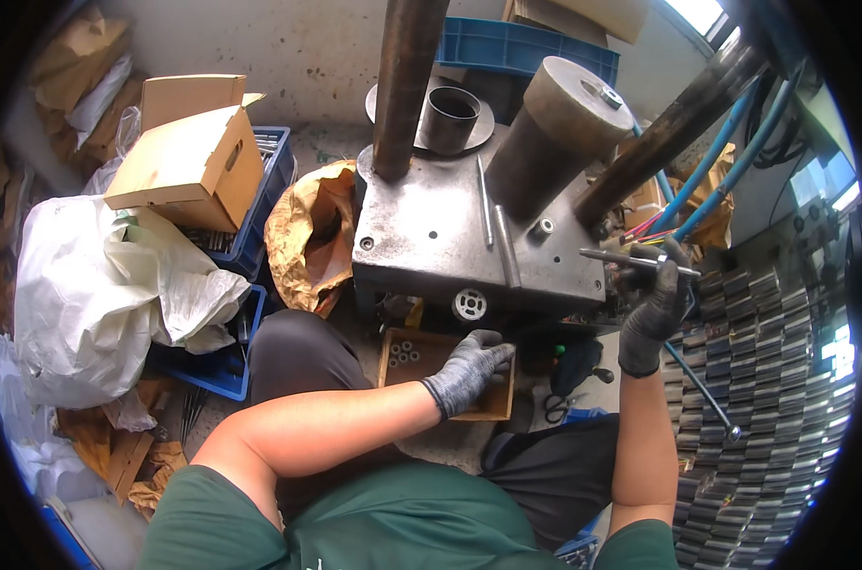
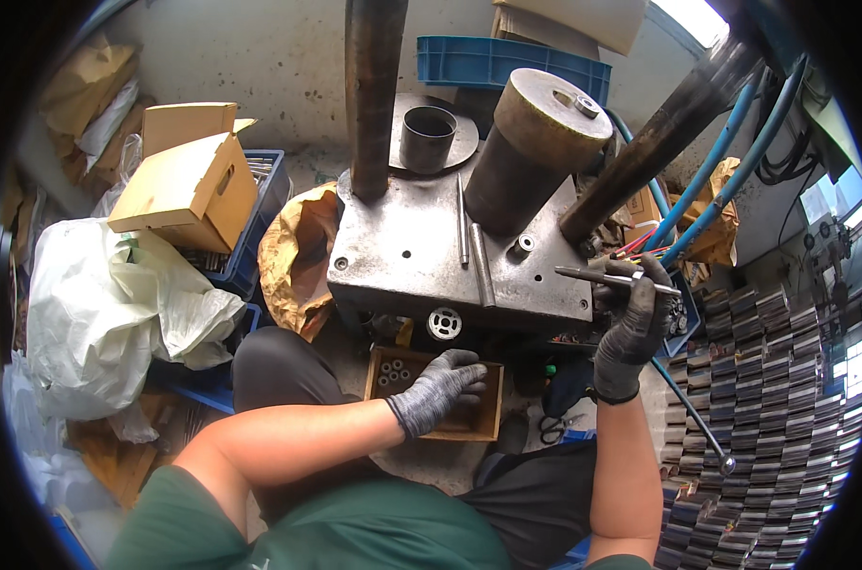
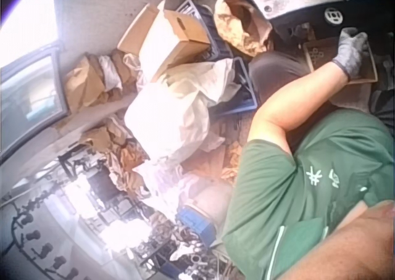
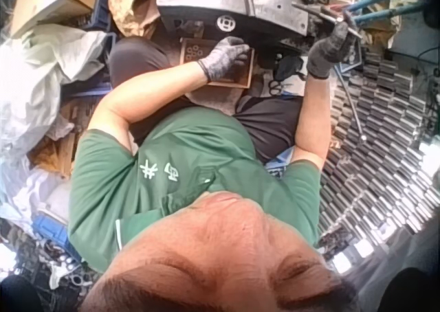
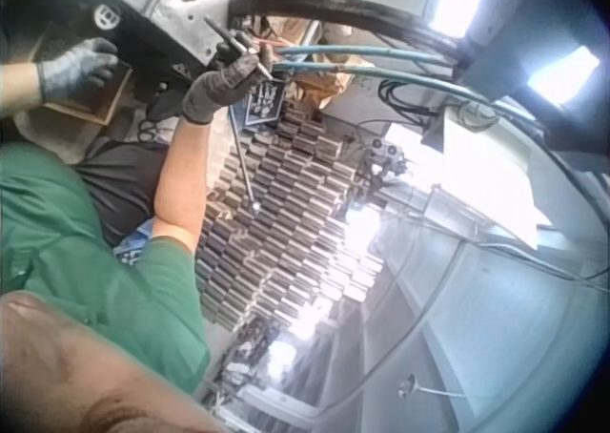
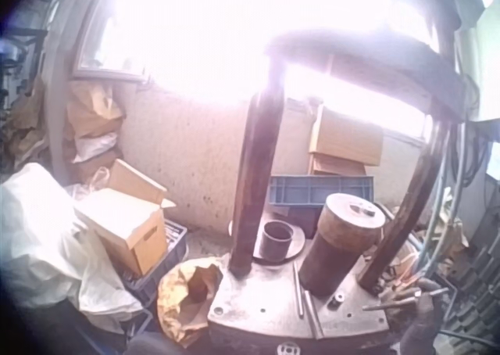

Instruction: Using an industrial press machine to assemble metal gear and pin components.

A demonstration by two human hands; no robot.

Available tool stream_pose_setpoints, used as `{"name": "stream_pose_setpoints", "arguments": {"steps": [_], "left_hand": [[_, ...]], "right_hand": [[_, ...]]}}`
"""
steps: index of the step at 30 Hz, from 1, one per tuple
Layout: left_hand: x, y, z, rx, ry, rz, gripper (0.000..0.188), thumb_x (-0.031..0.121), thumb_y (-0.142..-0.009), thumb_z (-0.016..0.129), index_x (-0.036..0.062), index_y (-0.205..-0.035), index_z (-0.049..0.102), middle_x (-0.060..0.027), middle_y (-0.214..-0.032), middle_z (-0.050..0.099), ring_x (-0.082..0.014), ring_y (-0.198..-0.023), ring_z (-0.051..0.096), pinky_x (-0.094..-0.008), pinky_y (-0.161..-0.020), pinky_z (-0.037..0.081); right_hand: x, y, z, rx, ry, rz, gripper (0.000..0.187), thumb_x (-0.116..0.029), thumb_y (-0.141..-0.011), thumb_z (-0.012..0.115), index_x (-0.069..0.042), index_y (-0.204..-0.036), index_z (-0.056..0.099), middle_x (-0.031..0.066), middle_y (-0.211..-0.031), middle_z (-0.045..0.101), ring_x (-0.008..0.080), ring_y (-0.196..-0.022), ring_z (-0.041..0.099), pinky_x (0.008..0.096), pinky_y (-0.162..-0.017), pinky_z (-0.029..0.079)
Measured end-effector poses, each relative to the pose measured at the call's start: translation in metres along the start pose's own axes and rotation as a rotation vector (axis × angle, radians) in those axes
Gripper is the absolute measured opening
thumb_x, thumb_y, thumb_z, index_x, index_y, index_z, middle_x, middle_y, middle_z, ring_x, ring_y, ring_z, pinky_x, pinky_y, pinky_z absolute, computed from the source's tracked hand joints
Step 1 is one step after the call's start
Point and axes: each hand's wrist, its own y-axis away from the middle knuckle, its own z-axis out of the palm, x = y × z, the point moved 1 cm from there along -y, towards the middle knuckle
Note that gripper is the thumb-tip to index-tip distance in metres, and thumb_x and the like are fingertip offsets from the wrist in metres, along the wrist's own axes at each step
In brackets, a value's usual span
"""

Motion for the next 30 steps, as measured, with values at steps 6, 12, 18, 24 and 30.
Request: {"name": "stream_pose_setpoints", "arguments": {"steps": [6, 12, 18, 24, 30], "left_hand": [[-0.001, -0.023, -0.013, 0.175, 0.191, 0.067, 0.046, 0.010, -0.096, 0.071, 0.0116, -0.134, 0.046, -0.0077, -0.110, 0.062, -0.0184, -0.091, 0.067, -0.0335, -0.077, 0.061], [0.018, -0.029, -0.012, 0.394, 0.243, 0.207, 0.038, 0.008, -0.092, 0.071, 0.0077, -0.123, 0.049, -0.0085, -0.105, 0.063, -0.0165, -0.086, 0.063, -0.0303, -0.069, 0.055], [0.016, -0.036, -0.018, 0.382, 0.303, 0.202, 0.053, -0.005, -0.089, 0.058, 0.0077, -0.138, 0.044, -0.0122, -0.119, 0.062, -0.0244, -0.097, 0.069, -0.0359, -0.076, 0.063], [0.014, -0.038, -0.022, 0.344, 0.393, 0.229, 0.060, -0.010, -0.086, 0.050, 0.0092, -0.142, 0.040, -0.0149, -0.120, 0.062, -0.0272, -0.100, 0.070, -0.0418, -0.083, 0.065], [0.018, -0.034, -0.020, 0.340, 0.380, 0.231, 0.048, -0.008, -0.088, 0.053, 0.0079, -0.134, 0.049, -0.0137, -0.117, 0.065, -0.0254, -0.100, 0.070, -0.0413, -0.081, 0.065]], "right_hand": [[0.071, -0.025, -0.040, -0.166, 0.480, 0.360, 0.032, -0.034, -0.106, 0.057, -0.007, -0.124, 0.063, 0.0064, -0.096, 0.071, 0.0104, -0.069, 0.065, 0.0254, -0.059, 0.052], [0.068, -0.015, -0.050, -0.122, 0.328, 0.431, 0.037, -0.039, -0.103, 0.061, -0.004, -0.116, 0.064, 0.0084, -0.092, 0.072, 0.0141, -0.073, 0.068, 0.0263, -0.061, 0.055], [0.028, 0.031, 0.015, -0.291, 0.020, 0.425, 0.034, -0.024, -0.106, 0.058, -0.001, -0.131, 0.059, 0.0109, -0.101, 0.073, 0.0187, -0.084, 0.073, 0.0314, -0.074, 0.061], [0.048, 0.046, 0.035, -0.439, 0.130, 0.595, 0.034, -0.019, -0.104, 0.062, 0.000, -0.132, 0.059, 0.0092, -0.105, 0.071, 0.0155, -0.088, 0.071, 0.0284, -0.075, 0.059], [0.031, 0.048, 0.046, -0.695, 0.320, 0.361, 0.029, -0.014, -0.100, 0.066, 0.000, -0.126, 0.065, 0.0086, -0.106, 0.071, 0.0184, -0.095, 0.070, 0.0308, -0.084, 0.057]]}}
